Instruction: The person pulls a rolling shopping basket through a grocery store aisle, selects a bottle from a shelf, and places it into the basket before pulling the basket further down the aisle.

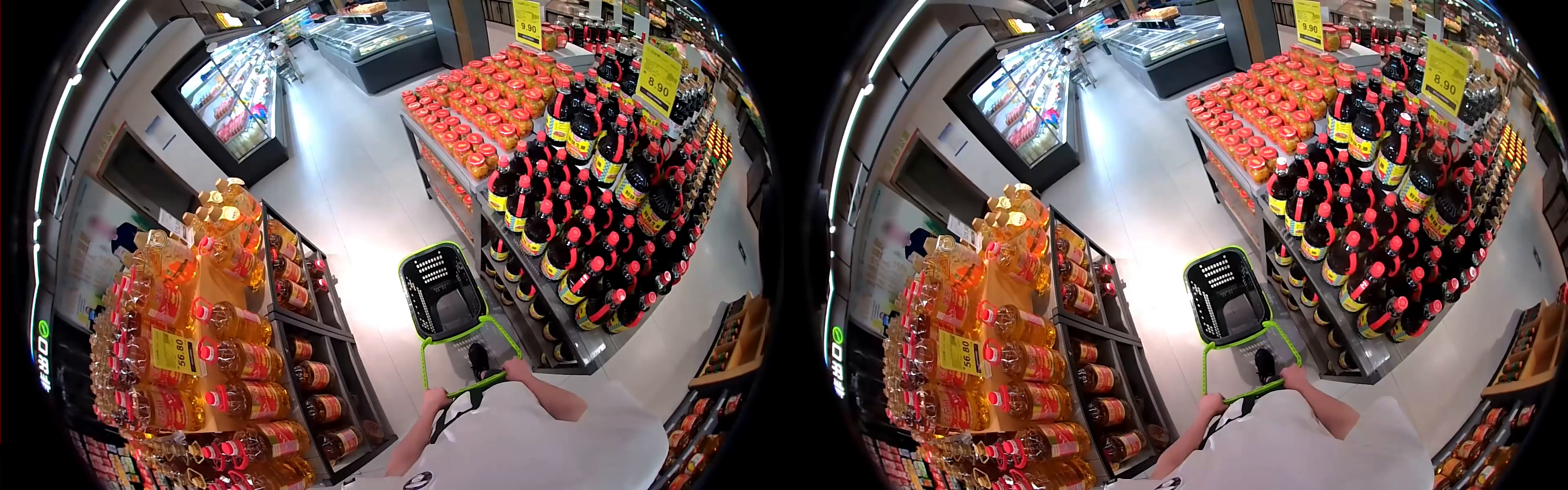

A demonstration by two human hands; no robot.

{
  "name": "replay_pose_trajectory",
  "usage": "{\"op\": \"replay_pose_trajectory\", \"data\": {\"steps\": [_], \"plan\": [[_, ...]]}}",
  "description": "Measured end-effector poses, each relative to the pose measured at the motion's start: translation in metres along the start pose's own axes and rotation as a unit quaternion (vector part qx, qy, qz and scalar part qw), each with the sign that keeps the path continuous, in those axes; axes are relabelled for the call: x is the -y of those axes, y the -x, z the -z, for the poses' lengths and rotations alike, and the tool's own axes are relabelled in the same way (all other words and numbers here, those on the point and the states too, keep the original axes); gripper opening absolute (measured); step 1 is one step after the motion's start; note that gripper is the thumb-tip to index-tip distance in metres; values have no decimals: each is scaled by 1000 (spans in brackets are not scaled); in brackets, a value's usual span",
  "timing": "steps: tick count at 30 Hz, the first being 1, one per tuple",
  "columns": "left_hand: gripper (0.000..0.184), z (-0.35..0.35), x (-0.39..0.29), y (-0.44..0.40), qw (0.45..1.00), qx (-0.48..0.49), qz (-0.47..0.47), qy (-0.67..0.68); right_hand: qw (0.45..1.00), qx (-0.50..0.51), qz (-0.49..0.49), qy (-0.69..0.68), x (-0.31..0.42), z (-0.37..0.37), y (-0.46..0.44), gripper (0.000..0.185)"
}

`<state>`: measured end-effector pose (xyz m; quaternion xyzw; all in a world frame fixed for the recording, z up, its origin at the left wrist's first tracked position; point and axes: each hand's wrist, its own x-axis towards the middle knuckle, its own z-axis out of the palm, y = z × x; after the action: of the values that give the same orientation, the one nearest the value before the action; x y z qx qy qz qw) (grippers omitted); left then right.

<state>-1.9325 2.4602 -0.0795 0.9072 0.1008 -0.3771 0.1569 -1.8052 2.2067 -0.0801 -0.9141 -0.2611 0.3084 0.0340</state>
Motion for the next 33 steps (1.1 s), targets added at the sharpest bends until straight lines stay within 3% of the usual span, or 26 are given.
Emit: {"op": "replay_pose_trajectory", "data": {"steps": [9,14,23,26,28,33], "plan": [[32,38,0,-66,998,-50,-6,23,1000,15,10,-25,-21,55,-67,23],[24,62,0,-98,995,-98,-17,-2,998,-41,30,32,-38,45,-100,18],[28,84,16,-130,998,-43,-29,25,996,-36,25,76,-37,44,-143,15],[27,83,31,-142,998,-54,-35,27,996,8,-12,89,-29,49,-157,15],[26,85,43,-159,998,-50,-45,3,992,95,-20,81,-25,54,-175,16],[26,114,76,-190,996,-80,-46,15,993,85,-13,84,-4,78,-222,17]]}}
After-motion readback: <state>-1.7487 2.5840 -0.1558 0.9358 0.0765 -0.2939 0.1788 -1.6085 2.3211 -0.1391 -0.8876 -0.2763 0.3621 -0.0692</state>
